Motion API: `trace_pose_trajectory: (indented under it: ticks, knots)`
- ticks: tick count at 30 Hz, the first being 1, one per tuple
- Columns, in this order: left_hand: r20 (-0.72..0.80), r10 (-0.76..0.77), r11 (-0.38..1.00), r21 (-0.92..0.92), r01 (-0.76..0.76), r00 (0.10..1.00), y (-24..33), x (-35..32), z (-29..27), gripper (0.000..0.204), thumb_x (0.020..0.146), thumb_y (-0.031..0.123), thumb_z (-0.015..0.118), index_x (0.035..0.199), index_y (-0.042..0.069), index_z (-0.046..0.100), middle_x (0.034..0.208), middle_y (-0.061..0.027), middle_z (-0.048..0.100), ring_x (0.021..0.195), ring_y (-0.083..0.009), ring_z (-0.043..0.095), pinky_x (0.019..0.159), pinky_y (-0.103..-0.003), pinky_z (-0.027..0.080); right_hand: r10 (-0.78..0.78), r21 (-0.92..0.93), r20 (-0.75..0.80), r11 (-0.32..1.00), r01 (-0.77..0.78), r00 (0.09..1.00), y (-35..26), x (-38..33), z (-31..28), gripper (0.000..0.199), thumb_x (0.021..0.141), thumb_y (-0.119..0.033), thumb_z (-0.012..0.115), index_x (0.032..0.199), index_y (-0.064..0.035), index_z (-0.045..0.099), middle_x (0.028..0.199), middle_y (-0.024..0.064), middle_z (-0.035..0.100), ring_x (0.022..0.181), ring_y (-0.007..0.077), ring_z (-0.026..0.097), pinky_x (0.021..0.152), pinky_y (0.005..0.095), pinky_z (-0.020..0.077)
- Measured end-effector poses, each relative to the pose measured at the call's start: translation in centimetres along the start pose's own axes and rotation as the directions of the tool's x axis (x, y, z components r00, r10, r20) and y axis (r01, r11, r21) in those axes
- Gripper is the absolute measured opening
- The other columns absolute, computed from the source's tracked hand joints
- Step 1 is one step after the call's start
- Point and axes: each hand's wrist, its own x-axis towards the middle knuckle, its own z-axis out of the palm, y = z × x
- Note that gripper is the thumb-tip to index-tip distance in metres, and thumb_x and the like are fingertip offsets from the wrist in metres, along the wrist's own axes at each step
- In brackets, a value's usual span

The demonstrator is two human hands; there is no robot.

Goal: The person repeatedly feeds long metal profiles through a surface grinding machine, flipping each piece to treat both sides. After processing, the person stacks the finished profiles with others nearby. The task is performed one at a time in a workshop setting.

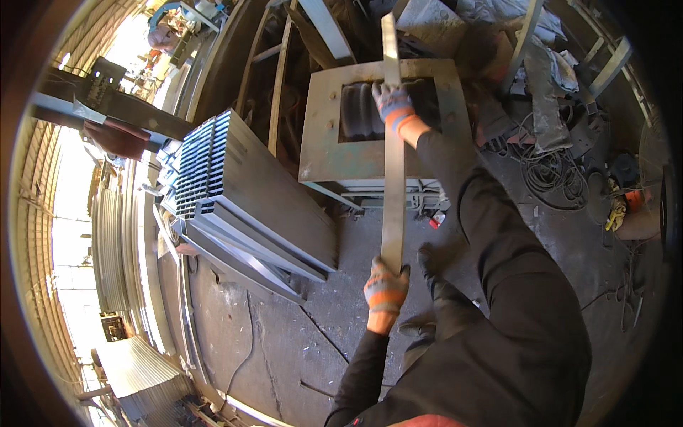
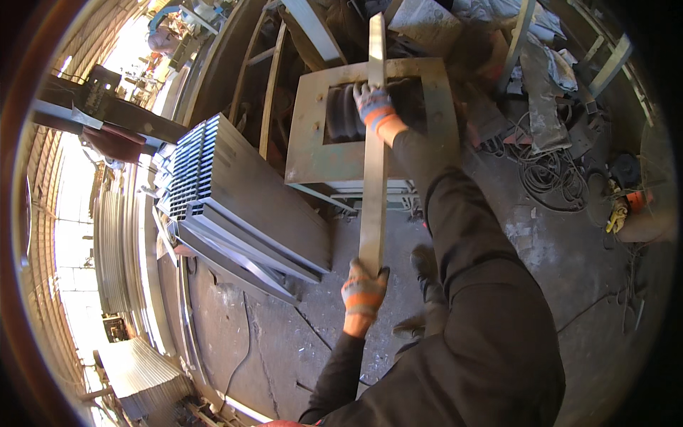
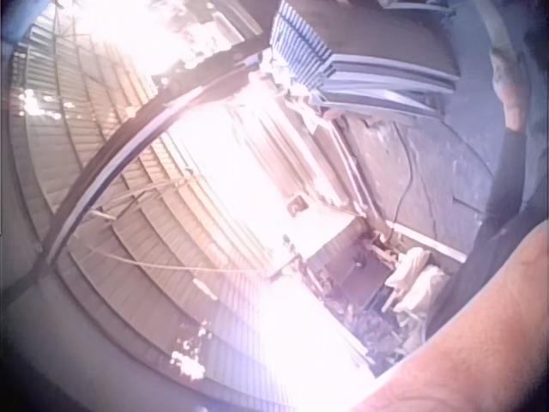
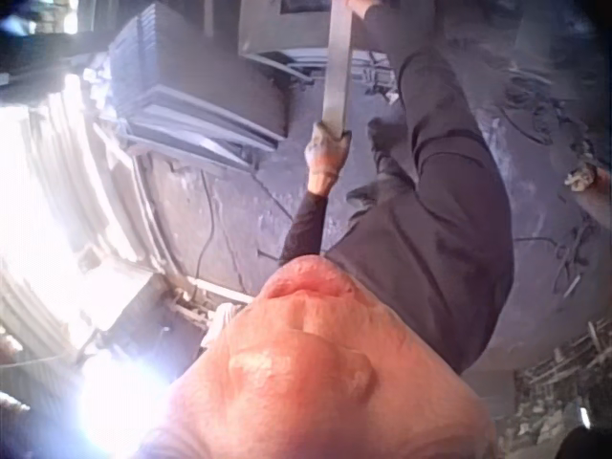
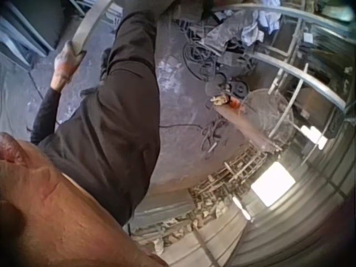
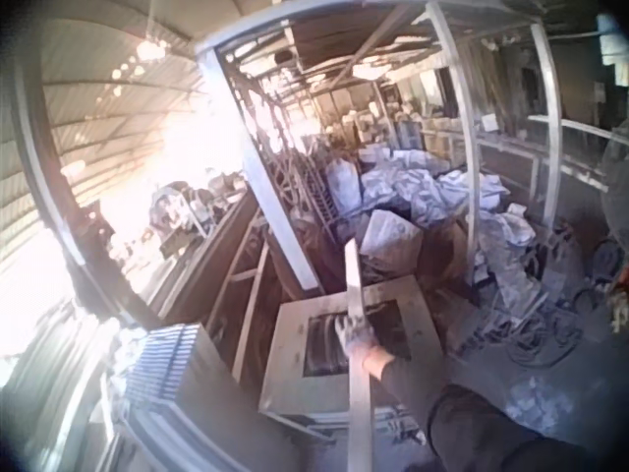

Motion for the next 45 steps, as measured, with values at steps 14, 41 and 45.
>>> trace_pose_trajectory:
  ticks: [14,41,45]
  knots:
    - [0.103,0.005,1.0,-0.01,-0.004,0.995,-9.2,-14.9,2.8,0.074,0.094,0.057,0.086,0.132,0.003,0.054,0.119,-0.0274,0.079,0.104,-0.0494,0.08,0.087,-0.057,0.066,0.166,0.31,-0.007,0.938,-0.156,0.986,-5.0,-18.1,-6.2,0.063,0.11,-0.04,0.063,0.16,-0.0016,0.061,0.172,0.0234,0.054,0.163,0.0427,0.045,0.134,0.059,0.0346]
    - [0.36,-0.173,0.857,-0.405,0.32,0.917,-24.6,-30.9,-0.1,0.079,0.083,0.047,0.101,0.136,-0.003,0.068,0.133,-0.0249,0.077,0.123,-0.0353,0.075,0.102,-0.047,0.06,0.162,0.543,0.03,0.826,-0.152,0.986,-14.5,-32.8,-17.4,0.074,0.102,-0.031,0.068,0.168,-0.002,0.052,0.176,0.0248,0.046,0.167,0.0477,0.036,0.139,0.0643,0.0232]
    - [0.213,0.123,0.576,-0.811,0.105,0.969,-15.3,-17.3,1.3,0.076,0.101,0.025,0.091,0.161,0.0,0.051,0.143,-0.017,0.071,0.121,-0.0285,0.073,0.105,-0.041,0.061,0.283,0.442,-0.094,0.871,-0.215,0.954,-9.2,-19.2,-8.2,0.067,0.104,-0.024,0.059,0.168,-0.0028,0.055,0.175,0.0259,0.051,0.166,0.0458,0.042,0.14,0.0617,0.0245]
